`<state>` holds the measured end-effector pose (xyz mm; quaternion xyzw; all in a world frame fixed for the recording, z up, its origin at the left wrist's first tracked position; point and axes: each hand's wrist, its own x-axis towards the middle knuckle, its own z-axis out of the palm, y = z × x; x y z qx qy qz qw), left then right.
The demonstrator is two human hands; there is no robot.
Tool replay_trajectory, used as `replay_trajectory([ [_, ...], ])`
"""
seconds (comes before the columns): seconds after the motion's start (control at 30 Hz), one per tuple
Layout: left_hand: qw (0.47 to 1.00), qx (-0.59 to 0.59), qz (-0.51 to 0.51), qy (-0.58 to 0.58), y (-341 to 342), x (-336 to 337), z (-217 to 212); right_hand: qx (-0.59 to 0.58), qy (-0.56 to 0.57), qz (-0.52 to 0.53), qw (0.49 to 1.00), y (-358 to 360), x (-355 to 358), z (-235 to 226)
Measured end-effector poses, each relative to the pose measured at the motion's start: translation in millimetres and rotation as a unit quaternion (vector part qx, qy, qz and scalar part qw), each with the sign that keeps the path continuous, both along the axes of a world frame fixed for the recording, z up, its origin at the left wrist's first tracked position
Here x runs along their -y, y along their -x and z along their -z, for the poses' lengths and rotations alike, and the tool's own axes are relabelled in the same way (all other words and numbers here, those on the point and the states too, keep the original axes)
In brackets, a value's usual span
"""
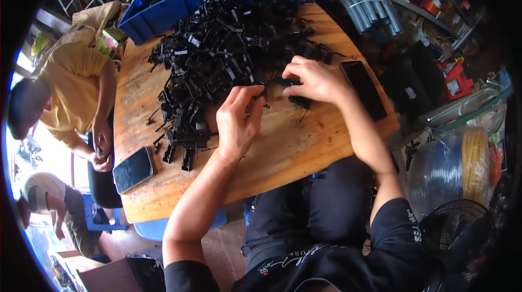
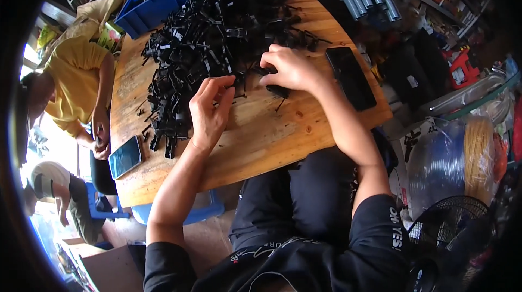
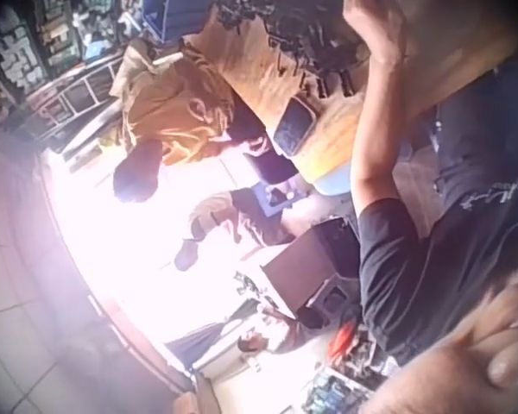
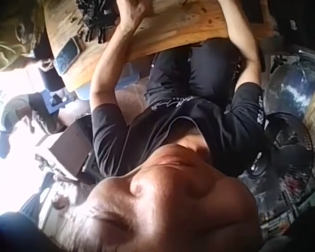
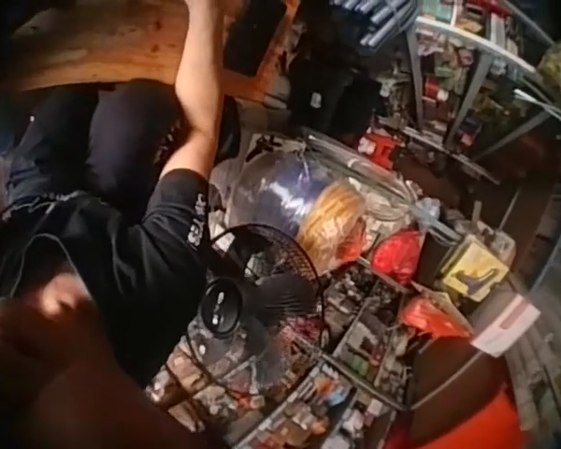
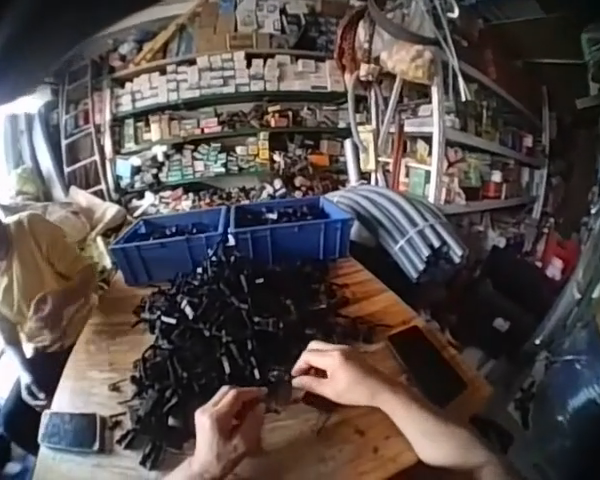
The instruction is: Inspecting and sorting small black plastic components on a wooden workbench.
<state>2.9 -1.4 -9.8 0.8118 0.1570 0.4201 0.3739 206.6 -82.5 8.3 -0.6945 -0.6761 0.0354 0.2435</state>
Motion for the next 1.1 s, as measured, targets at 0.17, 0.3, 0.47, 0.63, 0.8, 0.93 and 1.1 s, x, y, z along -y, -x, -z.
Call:
replay_trajectory([
  [0.17,1.0,-0.018,0.005,0.013,5,2,3,-0.143,-0.109,-0.059,0.982,11,0,2],
  [0.3,0.994,0.009,0.009,0.106,5,0,10,-0.3,-0.175,-0.055,0.936,26,5,-7],
  [0.47,0.972,0.007,0.03,0.234,2,3,6,-0.099,-0.244,-0.011,0.965,20,7,-2],
  [0.63,0.961,0.001,0.061,0.271,4,4,-4,-0.242,-0.225,-0.018,0.944,30,6,-10],
  [0.8,0.928,-0.011,0.102,0.358,2,8,-7,-0.185,-0.209,-0.135,0.951,49,5,-3],
  [0.93,0.939,0.019,0.027,0.342,2,2,3,-0.135,-0.203,-0.119,0.963,47,3,2],
  [1.1,0.977,-0.023,-0.07,0.201,15,-16,-15,-0.247,-0.249,-0.022,0.936,30,6,-8],
])
